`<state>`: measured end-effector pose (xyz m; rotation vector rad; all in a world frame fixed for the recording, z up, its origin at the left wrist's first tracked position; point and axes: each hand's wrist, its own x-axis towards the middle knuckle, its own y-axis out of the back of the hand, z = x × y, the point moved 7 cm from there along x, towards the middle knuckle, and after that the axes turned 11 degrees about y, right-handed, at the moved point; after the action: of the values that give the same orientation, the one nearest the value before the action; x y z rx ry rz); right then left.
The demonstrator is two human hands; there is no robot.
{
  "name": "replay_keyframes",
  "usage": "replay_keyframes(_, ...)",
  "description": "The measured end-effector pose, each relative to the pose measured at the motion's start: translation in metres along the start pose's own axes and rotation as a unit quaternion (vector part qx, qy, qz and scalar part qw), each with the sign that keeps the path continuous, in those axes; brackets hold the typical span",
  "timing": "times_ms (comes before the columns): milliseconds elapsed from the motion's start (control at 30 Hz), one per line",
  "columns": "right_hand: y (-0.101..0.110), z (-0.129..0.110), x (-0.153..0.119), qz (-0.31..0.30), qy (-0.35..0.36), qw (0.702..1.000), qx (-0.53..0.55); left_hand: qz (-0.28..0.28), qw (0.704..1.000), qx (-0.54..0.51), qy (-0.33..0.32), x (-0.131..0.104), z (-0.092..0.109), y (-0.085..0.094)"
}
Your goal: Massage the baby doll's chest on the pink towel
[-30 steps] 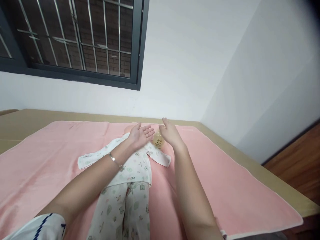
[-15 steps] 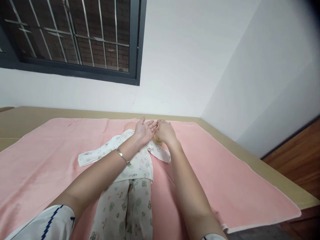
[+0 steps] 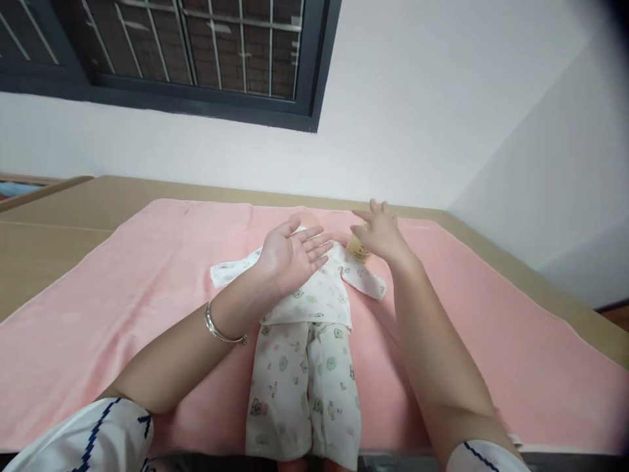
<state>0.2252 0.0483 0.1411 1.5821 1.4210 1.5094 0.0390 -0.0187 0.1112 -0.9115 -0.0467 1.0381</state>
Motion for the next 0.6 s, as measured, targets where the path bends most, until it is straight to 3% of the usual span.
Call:
replay_keyframes(133, 0.002, -0.068, -0.018, 0.075, 0.111, 0.982, 0.134, -0.038, 0.996, 0.064, -0.047, -0.022, 0.019, -0.01)
replay_keyframes(233, 0.004, -0.13, -0.045, 0.107, 0.226, 0.961, 0.121, -0.043, 0.983, 0.128, -0.124, -0.051, 0.041, -0.014)
replay_keyframes(367, 0.003, -0.194, -0.091, 0.06, 0.375, 0.92, 0.097, -0.004, 0.952, 0.212, -0.22, -0.076, 0.064, -0.008)
replay_keyframes(500, 0.009, -0.217, -0.125, 0.075, 0.474, 0.872, 0.096, 0.052, 0.916, 0.287, -0.275, -0.067, 0.048, -0.007)
replay_keyframes(600, 0.017, -0.206, -0.12, 0.138, 0.448, 0.878, 0.102, 0.072, 0.911, 0.293, -0.282, -0.059, 0.018, -0.016)
